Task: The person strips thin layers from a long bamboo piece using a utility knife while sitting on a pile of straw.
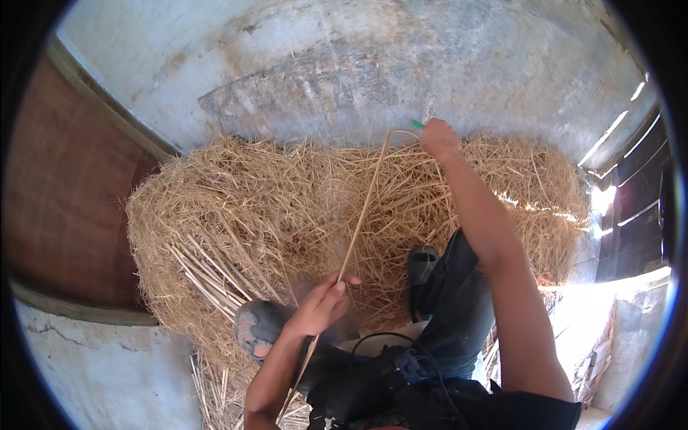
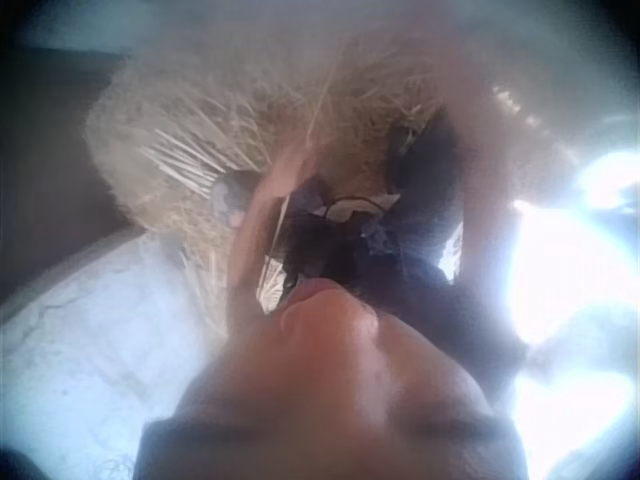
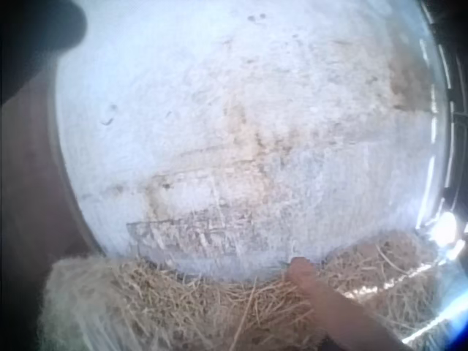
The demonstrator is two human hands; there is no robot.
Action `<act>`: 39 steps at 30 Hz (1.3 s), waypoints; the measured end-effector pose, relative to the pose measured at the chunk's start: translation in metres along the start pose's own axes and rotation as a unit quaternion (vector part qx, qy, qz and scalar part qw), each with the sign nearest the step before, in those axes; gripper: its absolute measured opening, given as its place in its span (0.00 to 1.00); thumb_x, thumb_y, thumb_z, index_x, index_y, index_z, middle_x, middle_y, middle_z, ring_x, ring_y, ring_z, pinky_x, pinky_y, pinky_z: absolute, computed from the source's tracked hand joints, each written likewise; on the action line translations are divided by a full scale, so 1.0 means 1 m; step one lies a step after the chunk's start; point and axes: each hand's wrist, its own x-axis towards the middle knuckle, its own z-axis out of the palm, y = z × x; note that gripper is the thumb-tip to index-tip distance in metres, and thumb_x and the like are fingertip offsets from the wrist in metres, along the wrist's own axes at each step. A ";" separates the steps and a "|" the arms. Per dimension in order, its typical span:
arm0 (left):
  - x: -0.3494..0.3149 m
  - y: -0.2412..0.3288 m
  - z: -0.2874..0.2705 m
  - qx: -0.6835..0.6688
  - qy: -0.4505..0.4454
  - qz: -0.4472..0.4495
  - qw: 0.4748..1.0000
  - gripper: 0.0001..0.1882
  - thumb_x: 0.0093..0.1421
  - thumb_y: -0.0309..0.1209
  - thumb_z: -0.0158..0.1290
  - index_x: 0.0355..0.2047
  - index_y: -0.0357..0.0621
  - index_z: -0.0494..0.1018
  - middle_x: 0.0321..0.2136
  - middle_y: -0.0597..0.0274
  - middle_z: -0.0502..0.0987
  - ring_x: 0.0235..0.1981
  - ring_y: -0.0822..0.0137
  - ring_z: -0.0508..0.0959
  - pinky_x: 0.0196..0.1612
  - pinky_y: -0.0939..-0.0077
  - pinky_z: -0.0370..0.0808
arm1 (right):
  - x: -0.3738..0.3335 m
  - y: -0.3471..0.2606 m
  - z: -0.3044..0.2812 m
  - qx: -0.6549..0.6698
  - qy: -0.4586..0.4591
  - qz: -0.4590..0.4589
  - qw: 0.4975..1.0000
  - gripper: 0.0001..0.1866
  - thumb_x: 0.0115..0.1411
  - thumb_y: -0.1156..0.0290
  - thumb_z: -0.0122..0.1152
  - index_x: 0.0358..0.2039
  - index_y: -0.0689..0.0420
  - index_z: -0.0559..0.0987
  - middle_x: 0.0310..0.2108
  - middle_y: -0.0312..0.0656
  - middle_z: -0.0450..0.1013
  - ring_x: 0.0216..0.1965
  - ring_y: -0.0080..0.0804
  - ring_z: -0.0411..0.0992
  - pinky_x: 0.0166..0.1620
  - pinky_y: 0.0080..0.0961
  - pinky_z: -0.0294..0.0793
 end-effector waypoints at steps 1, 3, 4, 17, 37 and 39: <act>-0.009 0.001 -0.005 0.022 0.022 -0.011 0.999 0.22 0.79 0.44 0.35 0.58 0.39 0.66 0.15 0.75 0.55 0.13 0.79 0.55 0.18 0.81 0.54 | -0.001 0.008 -0.001 0.005 -0.005 -0.003 1.000 0.16 0.64 0.66 0.58 0.42 0.66 0.82 0.40 0.62 0.81 0.40 0.52 0.82 0.46 0.43 0.82; -0.015 -0.003 -0.012 0.044 0.046 -0.008 0.998 0.26 0.79 0.47 0.32 0.59 0.37 0.66 0.15 0.73 0.56 0.12 0.78 0.56 0.18 0.81 0.56 | -0.006 0.023 -0.013 0.002 -0.012 -0.013 1.000 0.19 0.64 0.62 0.60 0.44 0.68 0.81 0.42 0.62 0.81 0.42 0.49 0.82 0.48 0.44 0.81; -0.012 -0.005 -0.017 0.051 0.050 0.004 0.997 0.28 0.79 0.48 0.31 0.59 0.37 0.65 0.15 0.73 0.57 0.12 0.77 0.57 0.18 0.81 0.57 | 0.003 0.033 -0.012 -0.015 -0.033 -0.029 0.999 0.20 0.64 0.61 0.60 0.44 0.68 0.82 0.41 0.60 0.81 0.42 0.49 0.82 0.47 0.43 0.81; 0.010 0.002 -0.017 -0.015 0.065 0.033 0.997 0.35 0.77 0.55 0.30 0.62 0.34 0.67 0.16 0.72 0.58 0.13 0.76 0.59 0.19 0.79 0.61 | -0.087 -0.048 -0.025 0.136 -0.070 -0.230 0.961 0.26 0.73 0.57 0.50 0.58 0.68 0.73 0.46 0.58 0.79 0.47 0.56 0.77 0.54 0.49 0.74; 0.028 -0.010 0.004 0.103 0.116 -0.004 0.988 0.21 0.78 0.40 0.41 0.58 0.35 0.69 0.15 0.78 0.56 0.15 0.81 0.58 0.18 0.81 0.57 | -0.062 -0.049 -0.023 0.343 -0.221 -0.123 0.905 0.19 0.65 0.57 0.59 0.23 0.59 0.77 0.29 0.48 0.79 0.36 0.42 0.79 0.43 0.42 0.75; 0.028 -0.012 0.002 0.106 0.122 0.001 0.987 0.21 0.78 0.40 0.42 0.58 0.36 0.70 0.15 0.78 0.56 0.15 0.81 0.58 0.19 0.81 0.57 | -0.061 -0.045 -0.025 0.476 -0.208 -0.147 0.842 0.19 0.65 0.55 0.59 0.25 0.58 0.77 0.35 0.53 0.81 0.46 0.43 0.80 0.54 0.41 0.73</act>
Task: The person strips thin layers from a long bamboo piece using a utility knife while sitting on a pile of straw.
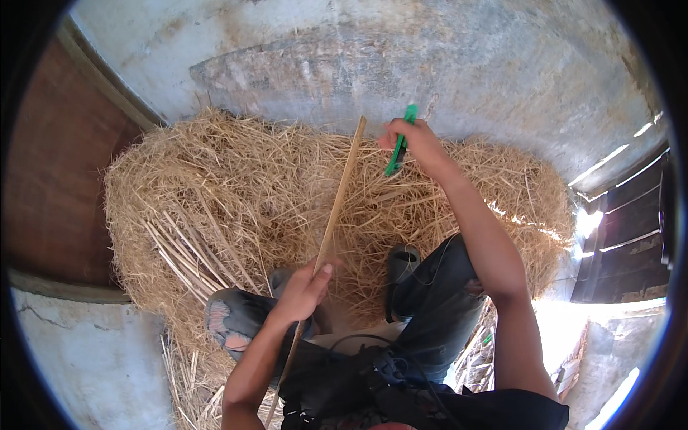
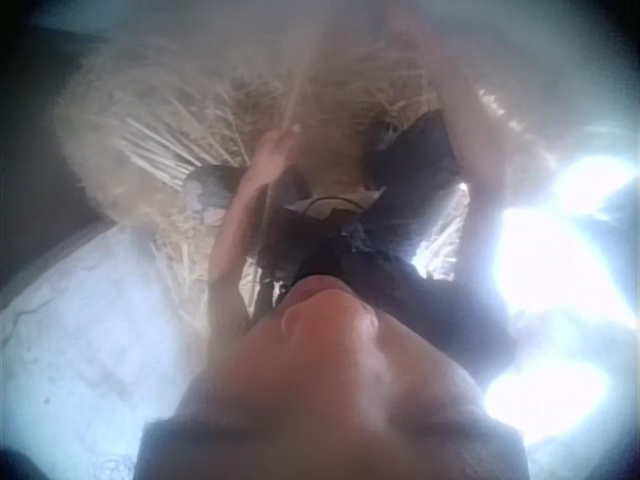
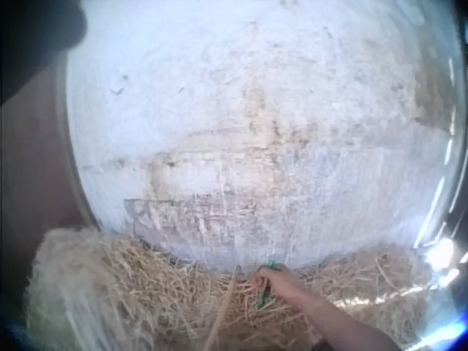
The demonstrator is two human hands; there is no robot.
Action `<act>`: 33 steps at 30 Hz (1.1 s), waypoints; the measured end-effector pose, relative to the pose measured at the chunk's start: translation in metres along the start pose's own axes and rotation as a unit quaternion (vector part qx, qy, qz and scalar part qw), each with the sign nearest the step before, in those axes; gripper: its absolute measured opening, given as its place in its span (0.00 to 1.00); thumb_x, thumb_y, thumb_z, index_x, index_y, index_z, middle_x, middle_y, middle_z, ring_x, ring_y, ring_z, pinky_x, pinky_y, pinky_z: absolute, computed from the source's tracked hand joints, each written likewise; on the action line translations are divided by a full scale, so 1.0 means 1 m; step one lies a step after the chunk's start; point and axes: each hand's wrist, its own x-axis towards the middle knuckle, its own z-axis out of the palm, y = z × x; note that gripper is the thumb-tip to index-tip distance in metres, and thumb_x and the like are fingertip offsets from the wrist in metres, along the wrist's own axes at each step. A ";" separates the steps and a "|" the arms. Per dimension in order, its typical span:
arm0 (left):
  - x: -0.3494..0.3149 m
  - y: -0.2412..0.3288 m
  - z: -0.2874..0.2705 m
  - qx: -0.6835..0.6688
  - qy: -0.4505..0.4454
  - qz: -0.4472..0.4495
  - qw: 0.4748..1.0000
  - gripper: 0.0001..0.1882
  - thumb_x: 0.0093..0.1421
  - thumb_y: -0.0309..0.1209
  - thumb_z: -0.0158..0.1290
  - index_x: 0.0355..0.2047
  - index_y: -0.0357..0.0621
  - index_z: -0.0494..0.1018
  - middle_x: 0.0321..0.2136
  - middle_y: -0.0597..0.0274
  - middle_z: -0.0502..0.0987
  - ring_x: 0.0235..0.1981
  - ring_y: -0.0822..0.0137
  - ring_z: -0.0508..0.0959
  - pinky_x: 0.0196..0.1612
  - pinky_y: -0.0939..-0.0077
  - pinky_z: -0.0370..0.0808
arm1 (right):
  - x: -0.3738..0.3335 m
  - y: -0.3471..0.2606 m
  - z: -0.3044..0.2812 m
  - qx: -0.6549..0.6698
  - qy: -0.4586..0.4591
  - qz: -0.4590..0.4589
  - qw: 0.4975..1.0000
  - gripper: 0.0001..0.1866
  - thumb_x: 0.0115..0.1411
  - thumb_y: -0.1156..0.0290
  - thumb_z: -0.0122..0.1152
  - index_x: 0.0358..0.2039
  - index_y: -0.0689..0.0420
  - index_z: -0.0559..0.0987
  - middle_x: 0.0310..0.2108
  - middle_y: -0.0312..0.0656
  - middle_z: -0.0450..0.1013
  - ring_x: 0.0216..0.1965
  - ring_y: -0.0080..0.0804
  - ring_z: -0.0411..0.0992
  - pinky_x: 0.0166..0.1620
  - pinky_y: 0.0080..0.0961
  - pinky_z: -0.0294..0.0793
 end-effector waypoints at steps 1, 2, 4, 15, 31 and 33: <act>0.000 0.000 0.000 0.001 0.002 0.005 1.000 0.21 0.78 0.41 0.42 0.58 0.36 0.70 0.15 0.78 0.57 0.15 0.81 0.58 0.19 0.81 0.57 | 0.001 0.001 -0.003 0.074 -0.029 -0.007 0.997 0.19 0.65 0.55 0.57 0.26 0.57 0.78 0.40 0.55 0.80 0.52 0.45 0.77 0.58 0.41 0.70; 0.000 0.000 0.000 0.003 0.004 0.011 1.000 0.21 0.78 0.41 0.42 0.58 0.36 0.70 0.15 0.78 0.57 0.15 0.81 0.58 0.19 0.81 0.57 | 0.002 0.002 -0.006 0.148 -0.057 -0.013 0.987 0.19 0.66 0.54 0.56 0.26 0.57 0.78 0.45 0.57 0.79 0.57 0.46 0.74 0.62 0.41 0.67; 0.001 0.001 -0.001 0.039 0.007 0.021 0.999 0.20 0.78 0.41 0.42 0.57 0.37 0.71 0.15 0.77 0.57 0.14 0.81 0.58 0.19 0.81 0.57 | 0.003 0.001 -0.009 0.267 -0.104 -0.014 0.958 0.20 0.67 0.53 0.52 0.29 0.56 0.79 0.53 0.61 0.76 0.64 0.48 0.69 0.66 0.43 0.63; 0.004 -0.007 0.000 0.069 0.014 0.049 0.996 0.20 0.78 0.42 0.42 0.56 0.38 0.72 0.14 0.77 0.58 0.13 0.80 0.60 0.19 0.80 0.58 | -0.020 -0.020 0.001 0.504 -0.218 0.053 0.834 0.27 0.69 0.46 0.43 0.50 0.53 0.79 0.68 0.59 0.63 0.71 0.48 0.59 0.64 0.54 0.62; 0.004 -0.009 0.001 0.080 0.015 0.058 0.995 0.21 0.77 0.43 0.44 0.57 0.39 0.71 0.14 0.76 0.60 0.14 0.81 0.61 0.19 0.80 0.59 | -0.026 -0.020 0.023 -0.290 -0.032 0.051 0.955 0.20 0.61 0.58 0.63 0.34 0.66 0.82 0.31 0.51 0.79 0.32 0.44 0.79 0.39 0.45 0.77; 0.004 -0.010 0.001 0.086 0.018 0.062 0.994 0.21 0.77 0.43 0.44 0.56 0.39 0.72 0.15 0.76 0.60 0.14 0.81 0.61 0.20 0.80 0.59 | -0.028 -0.017 0.026 -0.382 -0.015 0.022 0.924 0.20 0.59 0.57 0.64 0.32 0.67 0.82 0.28 0.53 0.78 0.33 0.45 0.80 0.38 0.45 0.76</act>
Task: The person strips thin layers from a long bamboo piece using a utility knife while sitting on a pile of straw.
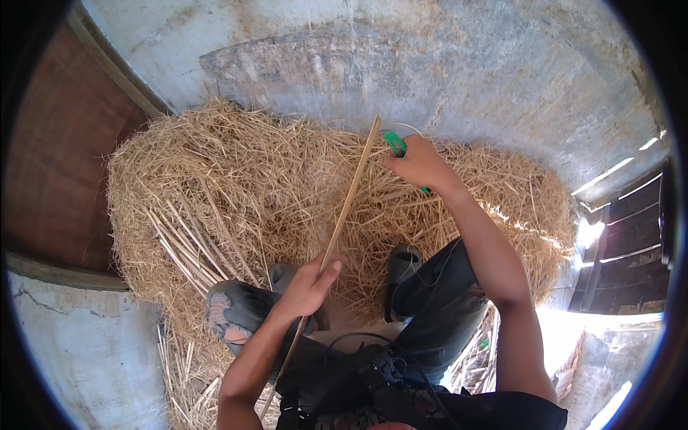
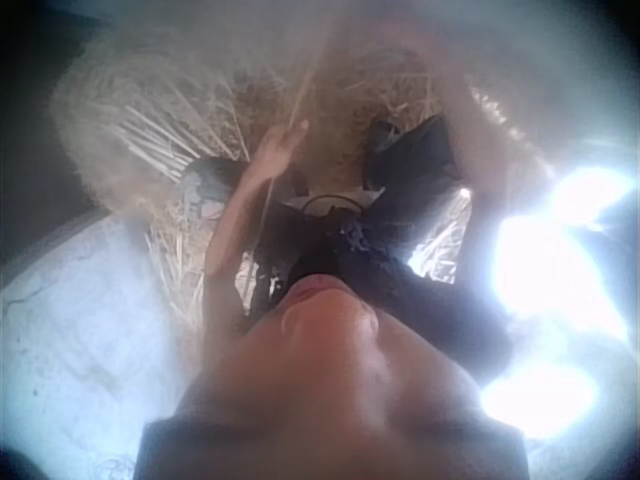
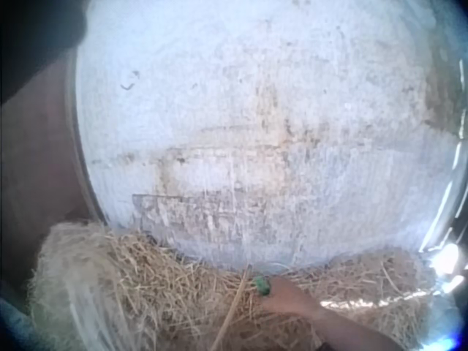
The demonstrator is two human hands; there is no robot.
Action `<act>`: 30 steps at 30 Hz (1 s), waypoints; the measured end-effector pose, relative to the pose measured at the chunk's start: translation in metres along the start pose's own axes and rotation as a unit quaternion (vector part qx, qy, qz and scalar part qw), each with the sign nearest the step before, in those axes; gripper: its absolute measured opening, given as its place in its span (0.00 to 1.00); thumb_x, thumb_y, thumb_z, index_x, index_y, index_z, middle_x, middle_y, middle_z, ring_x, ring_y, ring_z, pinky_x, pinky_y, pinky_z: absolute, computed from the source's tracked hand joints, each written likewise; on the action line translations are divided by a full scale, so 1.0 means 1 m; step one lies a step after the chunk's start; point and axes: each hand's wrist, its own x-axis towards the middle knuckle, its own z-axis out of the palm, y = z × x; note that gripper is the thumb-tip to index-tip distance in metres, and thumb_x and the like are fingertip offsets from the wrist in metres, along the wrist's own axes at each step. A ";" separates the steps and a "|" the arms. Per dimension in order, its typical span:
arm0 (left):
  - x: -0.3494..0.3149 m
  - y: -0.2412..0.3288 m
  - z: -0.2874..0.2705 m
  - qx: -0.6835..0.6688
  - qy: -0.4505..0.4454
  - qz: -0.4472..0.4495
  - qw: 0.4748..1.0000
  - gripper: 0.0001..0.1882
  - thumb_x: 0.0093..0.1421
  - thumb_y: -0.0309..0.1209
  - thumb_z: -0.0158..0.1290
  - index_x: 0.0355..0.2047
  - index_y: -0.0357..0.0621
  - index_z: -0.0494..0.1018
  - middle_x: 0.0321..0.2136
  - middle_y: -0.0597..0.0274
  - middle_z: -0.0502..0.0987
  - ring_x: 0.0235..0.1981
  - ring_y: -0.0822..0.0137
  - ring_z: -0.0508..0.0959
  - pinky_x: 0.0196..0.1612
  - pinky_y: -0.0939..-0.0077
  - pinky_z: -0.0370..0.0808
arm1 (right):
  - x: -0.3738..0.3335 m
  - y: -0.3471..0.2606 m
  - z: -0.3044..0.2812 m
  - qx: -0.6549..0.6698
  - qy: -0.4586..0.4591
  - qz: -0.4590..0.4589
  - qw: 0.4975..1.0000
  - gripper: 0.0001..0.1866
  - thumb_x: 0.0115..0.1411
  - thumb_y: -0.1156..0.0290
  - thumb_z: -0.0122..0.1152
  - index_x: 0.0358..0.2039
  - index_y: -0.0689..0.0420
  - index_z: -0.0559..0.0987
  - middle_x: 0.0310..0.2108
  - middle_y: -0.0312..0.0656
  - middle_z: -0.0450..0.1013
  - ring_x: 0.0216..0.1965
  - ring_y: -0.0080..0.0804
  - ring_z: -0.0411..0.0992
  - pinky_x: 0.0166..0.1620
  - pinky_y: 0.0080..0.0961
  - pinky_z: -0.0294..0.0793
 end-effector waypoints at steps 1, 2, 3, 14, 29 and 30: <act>0.000 -0.001 0.000 0.003 0.001 0.001 1.000 0.20 0.77 0.43 0.44 0.56 0.39 0.72 0.15 0.76 0.61 0.14 0.81 0.62 0.20 0.80 0.60 | 0.002 -0.002 0.001 -0.020 -0.015 0.009 1.000 0.21 0.59 0.58 0.64 0.32 0.68 0.82 0.28 0.54 0.78 0.33 0.46 0.80 0.38 0.45 0.76; -0.001 0.001 -0.001 0.015 0.002 -0.009 1.000 0.21 0.76 0.43 0.45 0.56 0.39 0.72 0.19 0.71 0.64 0.20 0.77 0.65 0.25 0.77 0.62 | 0.005 -0.004 0.002 -0.039 -0.031 0.018 0.999 0.21 0.58 0.58 0.64 0.32 0.68 0.82 0.28 0.55 0.78 0.32 0.47 0.80 0.37 0.45 0.76; -0.001 0.002 0.000 0.026 -0.001 -0.017 1.000 0.21 0.76 0.44 0.45 0.56 0.39 0.73 0.24 0.66 0.67 0.25 0.72 0.69 0.30 0.74 0.65 | 0.007 -0.004 0.001 -0.060 -0.045 0.029 0.997 0.21 0.57 0.58 0.64 0.32 0.68 0.82 0.28 0.56 0.78 0.32 0.48 0.80 0.37 0.45 0.77; -0.004 0.014 0.006 0.165 0.018 0.031 0.986 0.17 0.72 0.31 0.48 0.58 0.37 0.70 0.18 0.56 0.72 0.21 0.60 0.77 0.30 0.62 0.72 | 0.044 0.023 0.006 -0.077 0.005 0.062 0.995 0.17 0.58 0.66 0.58 0.31 0.71 0.82 0.28 0.59 0.79 0.31 0.50 0.80 0.36 0.44 0.77; -0.011 0.001 0.001 0.254 0.015 -0.042 0.966 0.19 0.72 0.34 0.45 0.58 0.37 0.66 0.28 0.32 0.79 0.32 0.30 0.80 0.38 0.39 0.76 | 0.030 0.012 0.007 -0.057 -0.099 0.092 0.989 0.18 0.60 0.68 0.52 0.36 0.73 0.80 0.29 0.58 0.77 0.28 0.46 0.77 0.35 0.44 0.74; -0.011 0.003 0.001 0.255 0.014 -0.045 0.966 0.19 0.71 0.34 0.45 0.58 0.36 0.66 0.27 0.32 0.79 0.32 0.30 0.80 0.38 0.39 0.76 | 0.030 0.013 0.007 -0.053 -0.105 0.093 0.989 0.18 0.60 0.68 0.52 0.36 0.72 0.80 0.28 0.58 0.77 0.27 0.44 0.76 0.34 0.44 0.73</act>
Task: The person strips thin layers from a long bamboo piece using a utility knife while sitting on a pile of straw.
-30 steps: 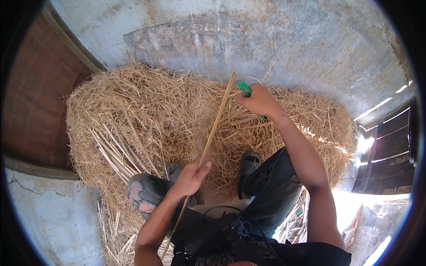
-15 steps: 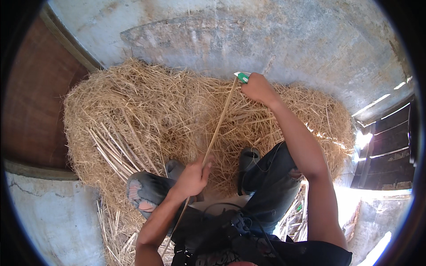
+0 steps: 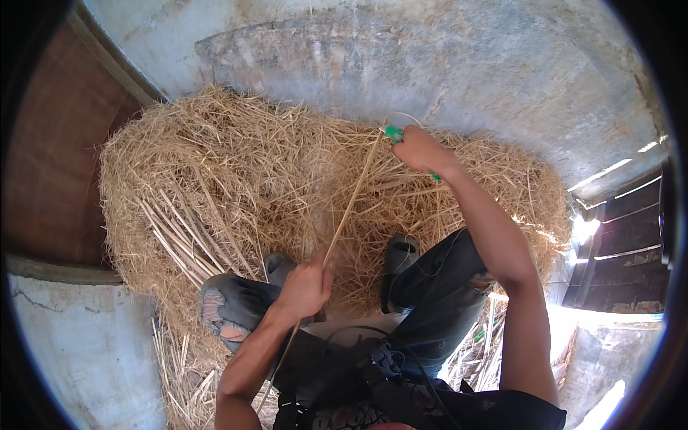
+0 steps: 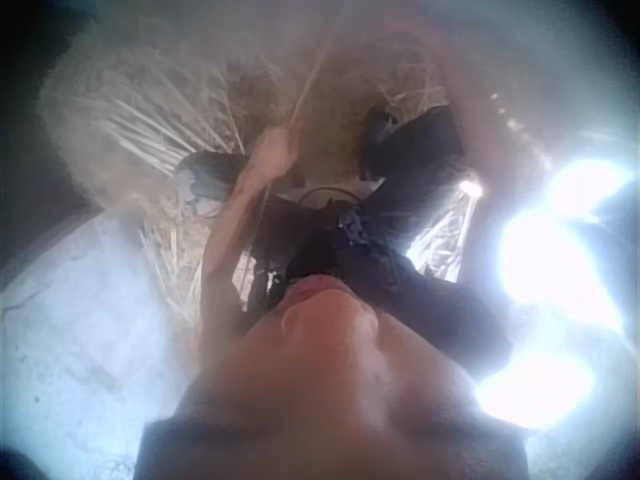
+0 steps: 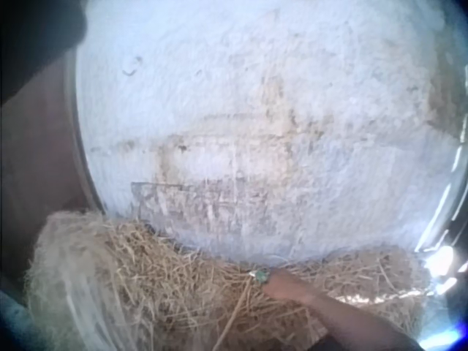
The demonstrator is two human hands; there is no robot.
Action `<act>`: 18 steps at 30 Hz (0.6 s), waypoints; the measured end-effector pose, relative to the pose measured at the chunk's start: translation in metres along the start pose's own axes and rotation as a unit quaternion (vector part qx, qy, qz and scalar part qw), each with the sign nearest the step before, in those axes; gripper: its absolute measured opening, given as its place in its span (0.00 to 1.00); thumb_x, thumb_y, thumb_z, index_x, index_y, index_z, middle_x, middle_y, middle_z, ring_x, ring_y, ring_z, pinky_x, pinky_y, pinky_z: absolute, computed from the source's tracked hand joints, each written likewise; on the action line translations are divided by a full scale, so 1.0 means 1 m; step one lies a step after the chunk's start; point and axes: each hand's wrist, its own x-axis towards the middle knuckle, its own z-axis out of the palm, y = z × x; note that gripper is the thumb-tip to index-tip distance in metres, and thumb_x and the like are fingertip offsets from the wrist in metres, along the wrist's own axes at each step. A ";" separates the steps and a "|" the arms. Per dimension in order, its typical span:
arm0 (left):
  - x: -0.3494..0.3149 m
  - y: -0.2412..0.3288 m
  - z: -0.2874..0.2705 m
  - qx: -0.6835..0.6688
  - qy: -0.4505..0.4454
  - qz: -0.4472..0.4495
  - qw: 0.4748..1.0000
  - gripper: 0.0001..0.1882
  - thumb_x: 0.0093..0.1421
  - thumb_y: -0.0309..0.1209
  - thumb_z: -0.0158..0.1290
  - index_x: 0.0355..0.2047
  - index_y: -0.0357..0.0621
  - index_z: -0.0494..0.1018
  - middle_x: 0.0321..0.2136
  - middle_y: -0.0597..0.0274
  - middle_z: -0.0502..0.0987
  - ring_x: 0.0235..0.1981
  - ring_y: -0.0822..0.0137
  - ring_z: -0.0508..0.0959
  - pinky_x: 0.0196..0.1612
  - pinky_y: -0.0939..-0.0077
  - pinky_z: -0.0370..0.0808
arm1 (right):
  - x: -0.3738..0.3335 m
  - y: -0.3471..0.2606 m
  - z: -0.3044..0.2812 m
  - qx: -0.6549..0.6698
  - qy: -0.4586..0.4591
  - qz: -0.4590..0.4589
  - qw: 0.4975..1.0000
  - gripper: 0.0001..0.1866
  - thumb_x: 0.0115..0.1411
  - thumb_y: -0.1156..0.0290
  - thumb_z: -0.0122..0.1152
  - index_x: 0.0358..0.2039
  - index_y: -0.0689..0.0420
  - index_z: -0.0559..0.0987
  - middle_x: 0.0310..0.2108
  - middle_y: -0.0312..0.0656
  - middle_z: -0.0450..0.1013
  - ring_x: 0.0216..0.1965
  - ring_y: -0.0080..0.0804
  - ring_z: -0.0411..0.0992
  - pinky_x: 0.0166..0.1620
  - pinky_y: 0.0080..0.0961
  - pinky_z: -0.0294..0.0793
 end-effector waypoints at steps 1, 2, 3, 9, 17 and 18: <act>0.000 0.003 -0.002 0.000 -0.001 -0.002 1.000 0.19 0.71 0.34 0.45 0.58 0.36 0.66 0.27 0.33 0.79 0.32 0.30 0.80 0.38 0.39 0.76 | 0.001 0.001 0.000 -0.002 0.000 -0.008 1.000 0.17 0.60 0.67 0.53 0.35 0.72 0.80 0.27 0.56 0.76 0.26 0.42 0.75 0.33 0.43 0.72; -0.001 0.006 -0.004 0.001 -0.003 -0.004 1.000 0.19 0.71 0.34 0.45 0.58 0.36 0.66 0.27 0.33 0.79 0.32 0.31 0.80 0.38 0.39 0.76 | 0.001 0.003 0.000 -0.003 0.000 -0.016 1.000 0.17 0.60 0.67 0.54 0.34 0.71 0.79 0.26 0.54 0.75 0.25 0.40 0.74 0.32 0.42 0.71; -0.001 0.007 -0.005 -0.004 -0.001 -0.001 1.000 0.19 0.71 0.33 0.45 0.57 0.36 0.66 0.27 0.32 0.79 0.32 0.31 0.80 0.38 0.39 0.76 | 0.002 0.005 0.000 -0.005 0.001 -0.023 1.000 0.16 0.59 0.67 0.55 0.33 0.71 0.79 0.25 0.52 0.75 0.24 0.38 0.73 0.31 0.42 0.70; 0.013 0.001 -0.007 0.026 0.043 -0.010 0.999 0.17 0.70 0.32 0.46 0.53 0.35 0.68 0.27 0.29 0.79 0.33 0.30 0.80 0.39 0.38 0.76 | -0.014 -0.004 0.019 -0.042 -0.213 -0.055 0.975 0.14 0.57 0.65 0.64 0.32 0.62 0.72 0.19 0.37 0.68 0.16 0.24 0.66 0.19 0.30 0.63; 0.012 -0.002 0.001 0.039 0.098 0.002 0.994 0.19 0.67 0.29 0.49 0.57 0.37 0.70 0.23 0.35 0.79 0.31 0.34 0.81 0.39 0.43 0.77 | -0.006 -0.005 0.001 0.152 0.026 -0.096 0.983 0.23 0.60 0.51 0.67 0.26 0.60 0.78 0.17 0.38 0.69 0.18 0.29 0.68 0.25 0.37 0.69; 0.012 -0.002 0.001 0.040 0.085 -0.003 0.996 0.20 0.67 0.30 0.50 0.57 0.36 0.69 0.24 0.35 0.79 0.31 0.34 0.81 0.39 0.43 0.77 | -0.005 -0.003 0.003 0.128 0.057 -0.104 0.985 0.24 0.60 0.48 0.67 0.25 0.59 0.79 0.17 0.38 0.70 0.18 0.29 0.69 0.26 0.38 0.70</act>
